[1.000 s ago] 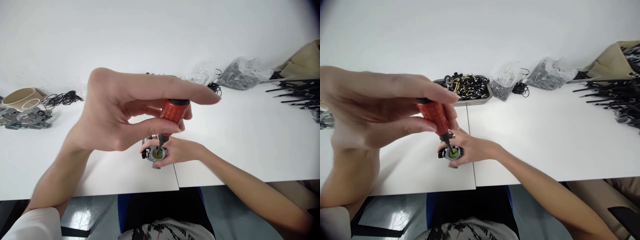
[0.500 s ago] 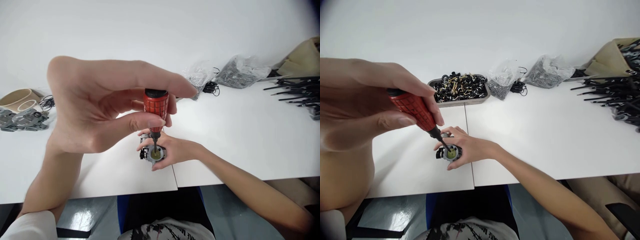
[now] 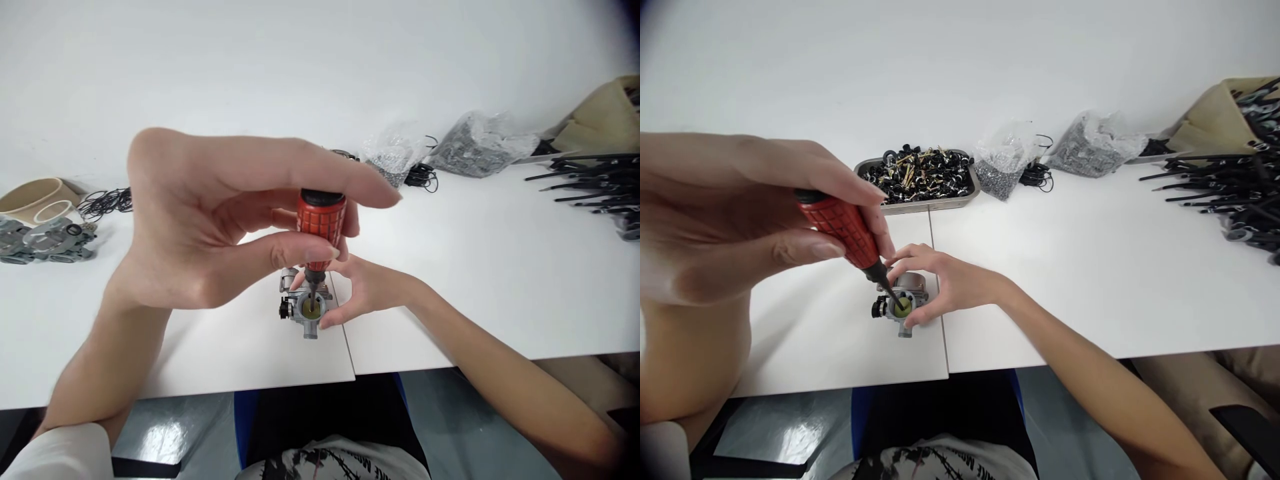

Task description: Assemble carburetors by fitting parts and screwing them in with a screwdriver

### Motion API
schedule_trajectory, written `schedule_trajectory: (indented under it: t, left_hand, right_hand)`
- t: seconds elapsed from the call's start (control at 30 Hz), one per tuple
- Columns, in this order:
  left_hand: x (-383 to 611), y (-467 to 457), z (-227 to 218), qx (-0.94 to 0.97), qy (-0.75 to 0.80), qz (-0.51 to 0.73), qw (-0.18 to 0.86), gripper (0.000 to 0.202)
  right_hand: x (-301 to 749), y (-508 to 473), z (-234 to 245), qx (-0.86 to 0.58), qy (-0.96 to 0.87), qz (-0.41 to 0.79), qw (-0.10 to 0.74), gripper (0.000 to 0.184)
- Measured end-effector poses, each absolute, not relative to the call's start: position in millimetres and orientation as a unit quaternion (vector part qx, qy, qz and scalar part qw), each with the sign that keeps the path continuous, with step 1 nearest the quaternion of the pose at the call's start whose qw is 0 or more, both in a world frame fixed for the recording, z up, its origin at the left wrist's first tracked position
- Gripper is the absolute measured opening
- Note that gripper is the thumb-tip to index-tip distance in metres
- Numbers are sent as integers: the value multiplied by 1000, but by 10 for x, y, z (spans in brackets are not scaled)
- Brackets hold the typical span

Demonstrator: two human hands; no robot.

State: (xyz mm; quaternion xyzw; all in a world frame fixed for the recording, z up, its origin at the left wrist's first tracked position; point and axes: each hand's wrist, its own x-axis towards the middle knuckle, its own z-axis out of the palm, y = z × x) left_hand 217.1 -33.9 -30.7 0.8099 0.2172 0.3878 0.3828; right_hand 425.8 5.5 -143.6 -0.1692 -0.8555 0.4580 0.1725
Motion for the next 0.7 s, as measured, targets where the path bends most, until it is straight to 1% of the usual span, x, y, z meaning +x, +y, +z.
schedule_trajectory:
  t: [0.07,0.13,0.23,0.3,0.33,0.4,0.43,0.47,0.53,0.63,0.7]
  left_hand:
    - [2149,-337,-329,806,224,386,388,45]
    - [2148,-348,-326,813,234,383,372,33]
    - [2198,-389,-261,821,241,392,339,30]
    - [2234,-409,-176,821,266,390,321,35]
    - [2239,-409,-129,826,280,372,319,43]
    - [2210,-379,-51,844,297,282,346,59]
    - [2180,-350,-27,853,289,229,370,62]
    - [2146,-315,-14,857,276,188,392,63]
    - [2094,-246,-14,855,261,148,422,58]
    - [2113,-211,-14,852,227,119,457,52]
    - [2179,-258,5,847,225,115,467,52]
  right_hand:
    - [4258,56,-1434,-166,-855,458,175,54]
    - [4264,63,-1442,-162,-856,458,179,54]
    - [4275,79,-1470,-161,-851,466,178,54]
    - [4278,92,-1492,-156,-846,478,176,54]
    - [4277,98,-1501,-151,-844,483,177,54]
    - [4273,105,-1508,-139,-841,492,179,53]
    - [4271,106,-1505,-136,-840,495,179,51]
    - [4269,106,-1498,-136,-838,498,177,51]
    - [4268,99,-1480,-147,-832,507,170,51]
    - [4267,87,-1466,-168,-823,519,161,52]
    - [4264,85,-1480,-169,-818,524,165,51]
